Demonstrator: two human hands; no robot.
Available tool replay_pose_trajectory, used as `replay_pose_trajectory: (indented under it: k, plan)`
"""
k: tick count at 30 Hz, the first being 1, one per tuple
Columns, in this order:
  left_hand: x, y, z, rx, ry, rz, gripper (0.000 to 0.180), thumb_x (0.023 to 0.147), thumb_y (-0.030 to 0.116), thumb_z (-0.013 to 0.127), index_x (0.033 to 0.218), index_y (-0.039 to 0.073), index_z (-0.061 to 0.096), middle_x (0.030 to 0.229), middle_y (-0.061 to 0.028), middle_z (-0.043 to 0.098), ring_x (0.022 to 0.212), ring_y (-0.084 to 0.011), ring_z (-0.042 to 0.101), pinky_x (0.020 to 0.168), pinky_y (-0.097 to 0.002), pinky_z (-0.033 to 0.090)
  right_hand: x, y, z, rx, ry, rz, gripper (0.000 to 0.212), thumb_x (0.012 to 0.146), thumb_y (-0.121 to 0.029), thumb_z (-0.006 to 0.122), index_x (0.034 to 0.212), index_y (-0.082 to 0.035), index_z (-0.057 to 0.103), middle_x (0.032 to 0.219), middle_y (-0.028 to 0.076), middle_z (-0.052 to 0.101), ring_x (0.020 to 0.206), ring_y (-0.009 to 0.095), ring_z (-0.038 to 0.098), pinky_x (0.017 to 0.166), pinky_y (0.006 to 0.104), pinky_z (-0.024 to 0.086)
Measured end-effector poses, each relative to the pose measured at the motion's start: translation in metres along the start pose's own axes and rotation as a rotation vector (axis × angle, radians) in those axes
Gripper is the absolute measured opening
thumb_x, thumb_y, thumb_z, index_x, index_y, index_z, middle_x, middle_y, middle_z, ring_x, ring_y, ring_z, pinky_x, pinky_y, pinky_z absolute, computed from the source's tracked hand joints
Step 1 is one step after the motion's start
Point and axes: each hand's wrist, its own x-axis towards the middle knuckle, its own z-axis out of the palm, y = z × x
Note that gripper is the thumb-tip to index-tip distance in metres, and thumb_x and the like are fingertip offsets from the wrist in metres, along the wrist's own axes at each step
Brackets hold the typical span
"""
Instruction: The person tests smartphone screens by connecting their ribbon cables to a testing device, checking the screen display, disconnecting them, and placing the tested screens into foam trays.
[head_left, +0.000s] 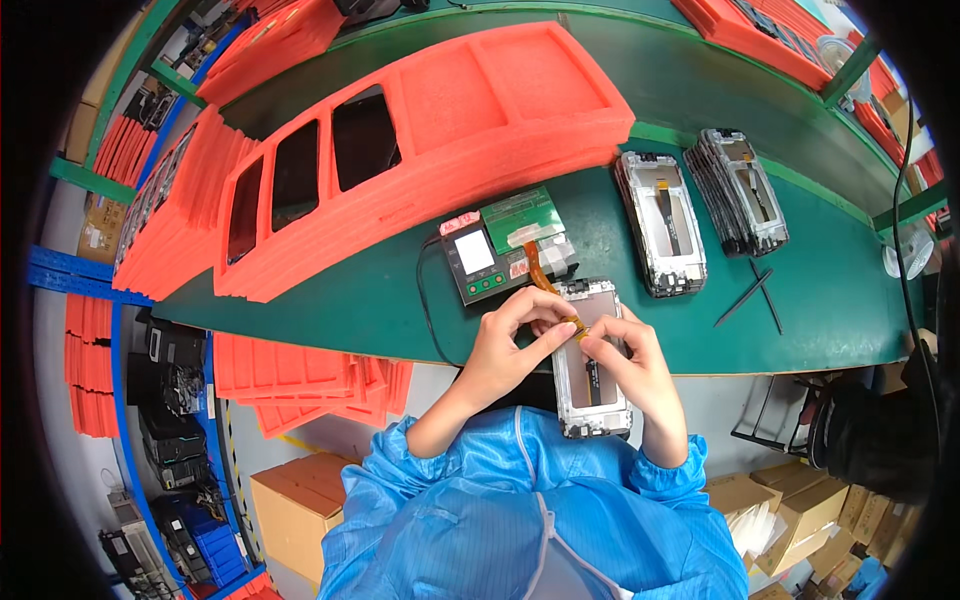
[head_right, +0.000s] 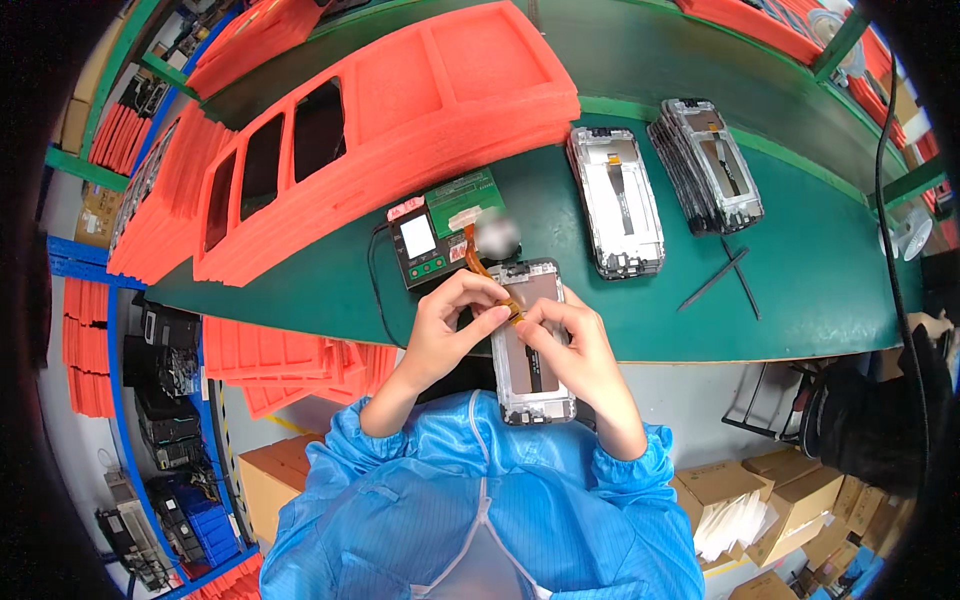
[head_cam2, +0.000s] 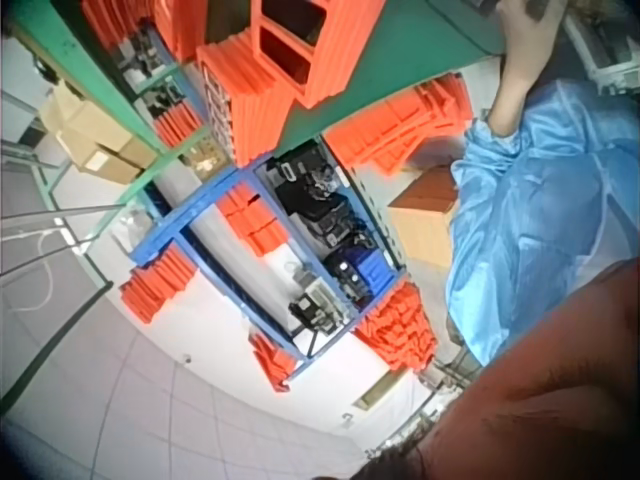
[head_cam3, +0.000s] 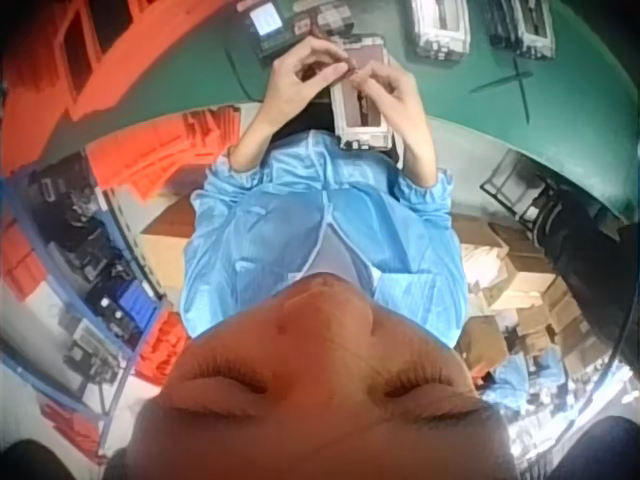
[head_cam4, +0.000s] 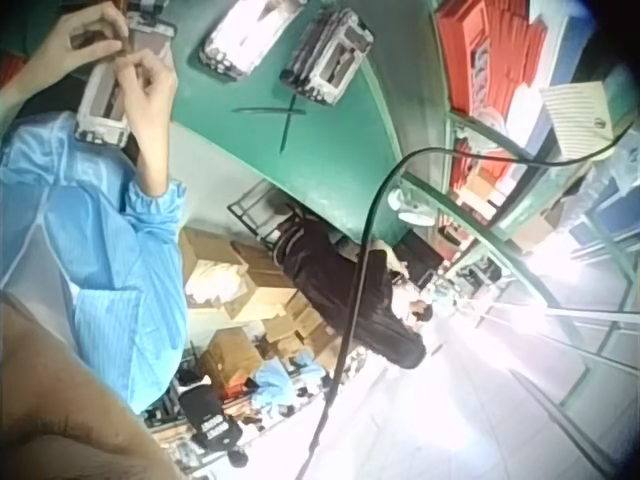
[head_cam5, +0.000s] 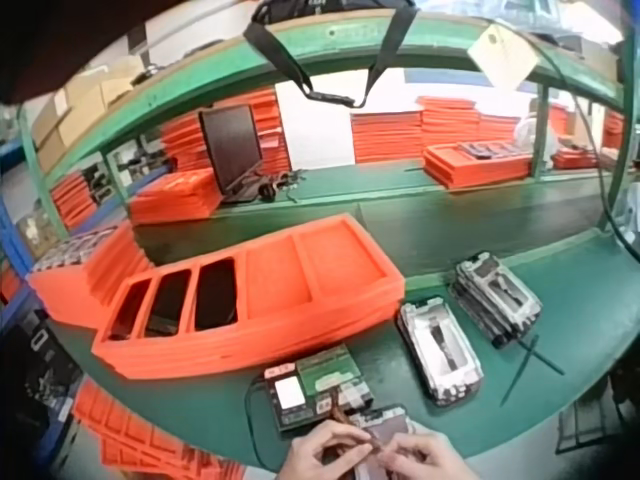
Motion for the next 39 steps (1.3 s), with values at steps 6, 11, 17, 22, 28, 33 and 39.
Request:
replay_pose_trajectory:
  k: [6,11,17,22,28,33,39]
  plan:
    - [0.0,0.001,0.0,-0.003,-0.003,0.01,0.02,0.087,0.007,0.069,0.104,0.0,0.06,0.098,-0.0049,0.065,0.085,-0.0079,0.06,0.078,-0.0232,0.046,-0.003,0.003,0.003,0.057,0.001,0.091,0.013,0.084,-0.01,0.063,0.076,0.001,0.062,0.075,0.006,0.059,0.076,0.014,0.053,0.069,0.0275,0.042]
    - [0.001,0.0,-0.002,0.053,-0.027,0.017,0.02,0.088,0.006,0.068,0.104,-0.001,0.06,0.099,-0.0061,0.065,0.088,-0.0097,0.061,0.081,-0.0248,0.047,-0.003,0.005,0.003,0.012,-0.038,0.03,0.014,0.086,-0.01,0.064,0.077,0.0,0.061,0.073,0.006,0.059,0.072,0.013,0.052,0.067,0.0267,0.041]
    - [0.001,-0.001,-0.002,0.007,-0.03,0.011,0.021,0.087,0.006,0.069,0.104,-0.001,0.059,0.1,-0.007,0.065,0.09,-0.0103,0.062,0.082,-0.0252,0.048,-0.003,0.003,0.005,0.023,-0.004,0.04,0.013,0.085,-0.01,0.064,0.077,0.0,0.062,0.073,0.005,0.059,0.072,0.013,0.053,0.066,0.027,0.042]
    - [0.001,0.003,0.0,0.031,-0.005,0.019,0.019,0.087,0.005,0.069,0.103,-0.002,0.06,0.099,-0.0073,0.065,0.092,-0.0113,0.063,0.083,-0.0256,0.048,-0.003,0.005,0.003,0.012,-0.011,0.035,0.011,0.084,-0.009,0.063,0.078,0.0,0.062,0.076,0.006,0.058,0.072,0.013,0.054,0.065,0.0272,0.042]
    - [0.001,-0.001,-0.002,0.021,-0.025,0.017,0.018,0.087,0.005,0.069,0.102,-0.002,0.061,0.099,-0.0075,0.065,0.091,-0.0117,0.063,0.083,-0.0259,0.048,-0.002,0.0,0.004,0.012,-0.007,0.026,0.011,0.085,-0.009,0.063,0.079,0.001,0.062,0.076,0.006,0.058,0.072,0.013,0.055,0.065,0.0272,0.042]
    - [0.002,-0.001,-0.003,0.001,-0.055,0.032,0.022,0.085,0.004,0.069,0.104,-0.001,0.059,0.1,-0.0062,0.063,0.092,-0.0106,0.061,0.083,-0.0254,0.047,-0.003,0.006,0.004,0.041,-0.031,0.076,0.014,0.085,-0.012,0.065,0.079,0.0,0.063,0.079,0.007,0.056,0.074,0.014,0.054,0.065,0.0282,0.042]
    - [0.002,0.0,-0.003,-0.013,-0.051,0.015,0.035,0.086,0.001,0.067,0.117,0.0,0.051,0.099,-0.0058,0.062,0.092,-0.0107,0.059,0.083,-0.0254,0.047,-0.003,0.003,0.005,-0.045,-0.009,0.017,0.014,0.085,-0.013,0.066,0.08,0.0,0.063,0.084,0.008,0.056,0.075,0.015,0.054,0.066,0.0295,0.042]
